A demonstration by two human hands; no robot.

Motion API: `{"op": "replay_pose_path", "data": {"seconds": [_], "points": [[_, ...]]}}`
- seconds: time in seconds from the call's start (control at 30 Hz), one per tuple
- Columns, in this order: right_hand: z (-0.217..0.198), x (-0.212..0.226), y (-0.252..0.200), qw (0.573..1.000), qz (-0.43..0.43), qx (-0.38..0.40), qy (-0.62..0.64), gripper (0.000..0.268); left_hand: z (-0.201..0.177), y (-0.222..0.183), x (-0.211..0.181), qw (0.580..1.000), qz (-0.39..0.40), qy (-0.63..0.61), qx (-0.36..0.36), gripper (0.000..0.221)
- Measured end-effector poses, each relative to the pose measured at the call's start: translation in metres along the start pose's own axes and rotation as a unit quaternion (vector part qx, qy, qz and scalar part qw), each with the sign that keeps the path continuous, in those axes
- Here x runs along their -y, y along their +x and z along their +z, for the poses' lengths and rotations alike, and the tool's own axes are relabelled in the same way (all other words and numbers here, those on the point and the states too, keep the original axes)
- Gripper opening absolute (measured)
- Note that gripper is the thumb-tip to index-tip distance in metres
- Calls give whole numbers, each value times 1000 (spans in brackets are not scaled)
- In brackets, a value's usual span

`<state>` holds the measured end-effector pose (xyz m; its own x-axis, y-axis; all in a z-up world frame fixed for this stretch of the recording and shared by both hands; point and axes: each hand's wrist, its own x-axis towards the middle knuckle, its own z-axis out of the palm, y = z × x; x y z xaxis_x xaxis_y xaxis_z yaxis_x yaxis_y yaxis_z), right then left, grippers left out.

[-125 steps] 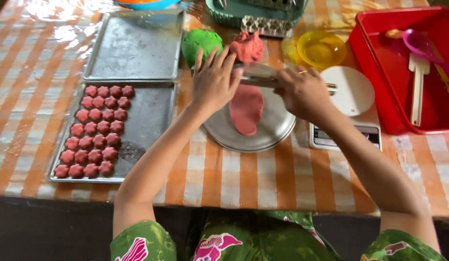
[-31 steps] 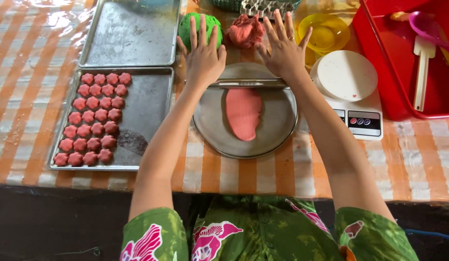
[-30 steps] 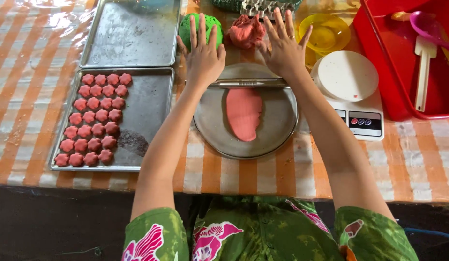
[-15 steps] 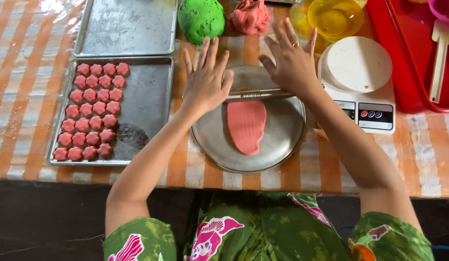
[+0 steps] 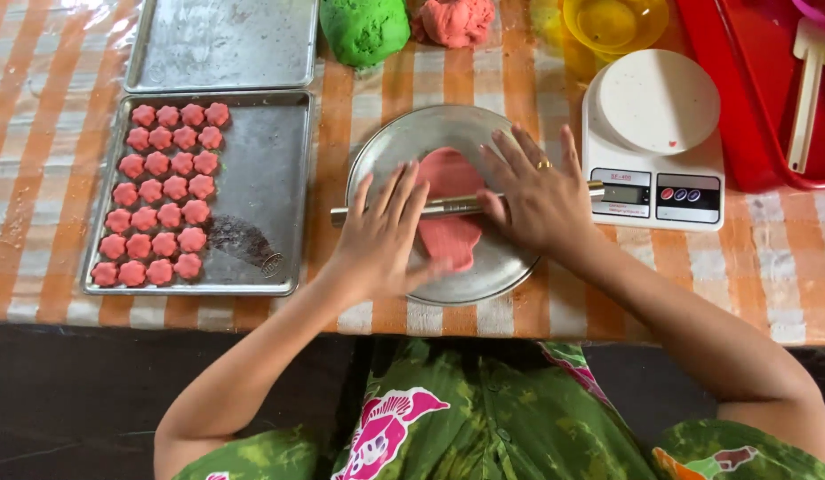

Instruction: Shaping pink dough into star shapes using a manual mold and a small rolling pin on a metal plate.

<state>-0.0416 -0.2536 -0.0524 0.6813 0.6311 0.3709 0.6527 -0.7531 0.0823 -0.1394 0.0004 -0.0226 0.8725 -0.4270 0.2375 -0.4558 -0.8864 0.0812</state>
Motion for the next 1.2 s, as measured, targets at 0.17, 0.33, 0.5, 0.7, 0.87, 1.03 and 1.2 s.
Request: {"op": "replay_pose_path", "data": {"seconds": [0.17,0.33,0.5,0.7,0.87,1.03,1.2], "points": [[-19,17,-23,1000,-1,19,17,67,-10,-17,-16,998,5,15,58,149],[-36,23,-28,999,-8,40,19,65,2,-27,-24,997,19,71,3,137],[-51,34,-50,997,-29,42,-65,96,7,-44,-36,990,36,117,-72,115],[-70,42,-73,989,-70,96,-88,138,13,-52,-45,978,49,120,-164,85],[-64,37,-78,994,-99,34,-36,65,17,-48,-39,982,48,88,-160,89],[-78,29,-51,979,-75,191,21,111,8,-40,-34,997,5,21,-81,121],[-70,42,-62,979,-100,136,-110,135,11,-51,-43,991,8,21,-131,109]]}}
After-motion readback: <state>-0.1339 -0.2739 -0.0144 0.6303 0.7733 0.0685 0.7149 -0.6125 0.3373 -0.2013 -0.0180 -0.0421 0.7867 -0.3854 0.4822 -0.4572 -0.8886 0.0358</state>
